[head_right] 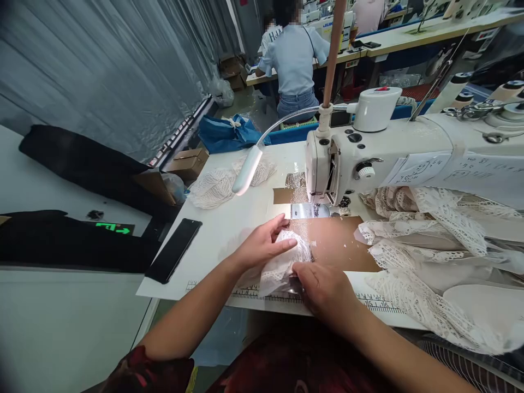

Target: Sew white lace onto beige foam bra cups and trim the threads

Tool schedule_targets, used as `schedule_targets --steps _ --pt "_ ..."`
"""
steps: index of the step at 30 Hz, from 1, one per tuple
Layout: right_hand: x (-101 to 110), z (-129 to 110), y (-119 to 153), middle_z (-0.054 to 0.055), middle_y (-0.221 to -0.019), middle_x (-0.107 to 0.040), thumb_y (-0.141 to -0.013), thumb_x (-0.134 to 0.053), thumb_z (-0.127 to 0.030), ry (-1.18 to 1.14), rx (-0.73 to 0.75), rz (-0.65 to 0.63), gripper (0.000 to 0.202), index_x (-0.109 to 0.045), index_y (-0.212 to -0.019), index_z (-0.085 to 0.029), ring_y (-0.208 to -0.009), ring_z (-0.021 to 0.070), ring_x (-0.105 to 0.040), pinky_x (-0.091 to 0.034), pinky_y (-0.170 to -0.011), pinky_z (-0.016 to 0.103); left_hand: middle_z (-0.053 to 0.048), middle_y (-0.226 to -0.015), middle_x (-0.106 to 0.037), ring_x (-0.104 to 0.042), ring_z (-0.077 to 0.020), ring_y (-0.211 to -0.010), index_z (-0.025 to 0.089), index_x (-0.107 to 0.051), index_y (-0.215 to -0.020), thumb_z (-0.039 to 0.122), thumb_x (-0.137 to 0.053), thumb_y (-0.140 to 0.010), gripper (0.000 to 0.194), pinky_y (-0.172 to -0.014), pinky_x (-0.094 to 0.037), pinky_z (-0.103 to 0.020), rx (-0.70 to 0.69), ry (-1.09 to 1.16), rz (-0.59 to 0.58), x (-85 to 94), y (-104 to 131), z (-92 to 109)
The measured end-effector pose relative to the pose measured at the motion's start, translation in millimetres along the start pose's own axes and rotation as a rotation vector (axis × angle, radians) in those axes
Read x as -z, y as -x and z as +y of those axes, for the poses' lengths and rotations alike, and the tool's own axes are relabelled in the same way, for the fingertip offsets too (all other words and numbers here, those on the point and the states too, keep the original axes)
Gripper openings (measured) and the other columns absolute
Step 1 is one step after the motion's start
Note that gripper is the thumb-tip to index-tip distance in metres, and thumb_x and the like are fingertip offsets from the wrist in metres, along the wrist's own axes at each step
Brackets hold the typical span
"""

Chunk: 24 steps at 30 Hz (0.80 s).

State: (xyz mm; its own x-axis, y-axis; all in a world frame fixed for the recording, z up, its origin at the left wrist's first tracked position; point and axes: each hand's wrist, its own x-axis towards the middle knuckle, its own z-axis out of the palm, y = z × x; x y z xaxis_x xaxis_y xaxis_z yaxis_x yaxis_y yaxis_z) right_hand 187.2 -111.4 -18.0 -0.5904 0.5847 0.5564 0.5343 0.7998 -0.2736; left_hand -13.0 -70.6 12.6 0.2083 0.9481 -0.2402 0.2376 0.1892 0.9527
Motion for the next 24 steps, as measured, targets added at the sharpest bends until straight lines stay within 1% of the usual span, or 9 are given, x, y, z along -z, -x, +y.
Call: schedule_targets --steps 2,4,6,7,10,12,16,20,24 --pt "4 -7 -1 0.005 -0.074 -0.072 -0.088 -0.04 -0.007 0.035 0.023 0.008 0.025 -0.06 -0.098 -0.019 -0.058 0.0162 -0.063 -0.042 -0.052 0.026 -0.016 -0.138 -0.054 -0.051 -0.0271 -0.127 0.014 -0.046 -0.141 0.03 -0.081 -0.072 0.08 -0.103 -0.043 -0.036 0.018 0.158 -0.016 -5.6 -1 3" --pt "8 -11 0 0.002 -0.071 -0.071 -0.091 -0.042 -0.011 -0.01 0.022 -0.014 0.023 -0.062 -0.096 -0.022 -0.057 0.0159 -0.062 -0.042 -0.052 0.026 -0.014 -0.131 -0.058 -0.057 -0.0225 -0.115 0.013 -0.045 -0.142 0.024 -0.079 -0.072 0.078 -0.093 -0.047 -0.031 0.042 0.346 -0.043 -7.3 1 8" --pt "11 -11 0 0.0 -0.069 -0.07 -0.094 -0.045 -0.018 -0.117 0.024 -0.032 0.017 -0.061 -0.095 -0.023 -0.056 0.0147 -0.061 -0.042 -0.052 0.025 -0.009 -0.111 -0.066 -0.062 -0.0155 -0.092 0.014 -0.049 -0.139 0.023 -0.079 -0.073 0.073 -0.079 -0.048 -0.025 0.062 0.451 -0.057 -7.0 5 11" --pt "14 -8 0 -0.001 -0.068 -0.069 -0.094 -0.047 -0.021 -0.18 0.003 -0.028 0.013 -0.06 -0.096 -0.023 -0.055 0.0138 -0.061 -0.043 -0.052 0.025 -0.005 -0.098 -0.066 -0.061 -0.0121 -0.081 0.014 -0.053 -0.135 0.024 -0.08 -0.073 0.069 -0.074 -0.046 -0.023 0.065 0.472 -0.054 -6.7 7 12" --pt "21 5 -4 -0.001 -0.071 -0.068 -0.094 -0.053 -0.032 -0.292 -0.214 0.023 0.011 -0.059 -0.096 -0.023 -0.056 0.0124 -0.06 -0.045 -0.053 0.023 0.002 -0.075 -0.06 -0.052 -0.0074 -0.064 0.013 -0.064 -0.116 0.027 -0.083 -0.07 0.052 -0.065 -0.041 -0.021 0.055 0.475 -0.043 -6.7 10 11" --pt "27 16 -12 0.0 -0.072 -0.066 -0.092 -0.056 -0.04 -0.339 -0.42 0.018 0.019 -0.06 -0.098 -0.022 -0.057 0.0132 -0.058 -0.045 -0.053 0.024 0.002 -0.074 -0.06 -0.051 -0.0076 -0.063 0.012 -0.068 -0.102 0.03 -0.084 -0.069 0.041 -0.065 -0.04 -0.022 0.041 0.458 -0.049 -7.5 10 9" --pt "36 28 -30 0.002 -0.079 -0.067 -0.09 -0.054 -0.052 -0.538 -0.673 -0.148 0.032 -0.063 -0.1 -0.023 -0.069 0.0171 -0.061 -0.049 -0.059 0.027 0.0 -0.075 -0.062 -0.054 -0.0096 -0.067 0.012 -0.07 -0.089 0.036 -0.082 -0.072 0.032 -0.068 -0.041 -0.023 0.018 0.422 -0.082 -10.4 8 6" --pt "40 27 -42 0.0 -0.072 -0.061 -0.087 -0.057 -0.05 -0.693 -0.751 -0.286 0.029 -0.063 -0.079 -0.022 -0.068 0.0167 -0.055 -0.044 -0.06 0.027 -0.002 -0.076 -0.064 -0.056 -0.0114 -0.069 0.011 -0.07 -0.084 0.04 -0.081 -0.073 0.032 -0.067 -0.043 -0.023 0.035 0.425 -0.077 -13.0 7 4" --pt "37 24 -43 -0.001 -0.067 -0.054 -0.085 -0.06 -0.048 -0.824 -0.797 -0.257 0.029 -0.059 -0.073 -0.021 -0.065 0.0152 -0.05 -0.043 -0.06 0.026 -0.001 -0.071 -0.062 -0.055 -0.0107 -0.065 0.011 -0.068 -0.079 0.042 -0.08 -0.074 0.034 -0.064 -0.042 -0.023 0.074 0.498 -0.117 -14.6 8 2"
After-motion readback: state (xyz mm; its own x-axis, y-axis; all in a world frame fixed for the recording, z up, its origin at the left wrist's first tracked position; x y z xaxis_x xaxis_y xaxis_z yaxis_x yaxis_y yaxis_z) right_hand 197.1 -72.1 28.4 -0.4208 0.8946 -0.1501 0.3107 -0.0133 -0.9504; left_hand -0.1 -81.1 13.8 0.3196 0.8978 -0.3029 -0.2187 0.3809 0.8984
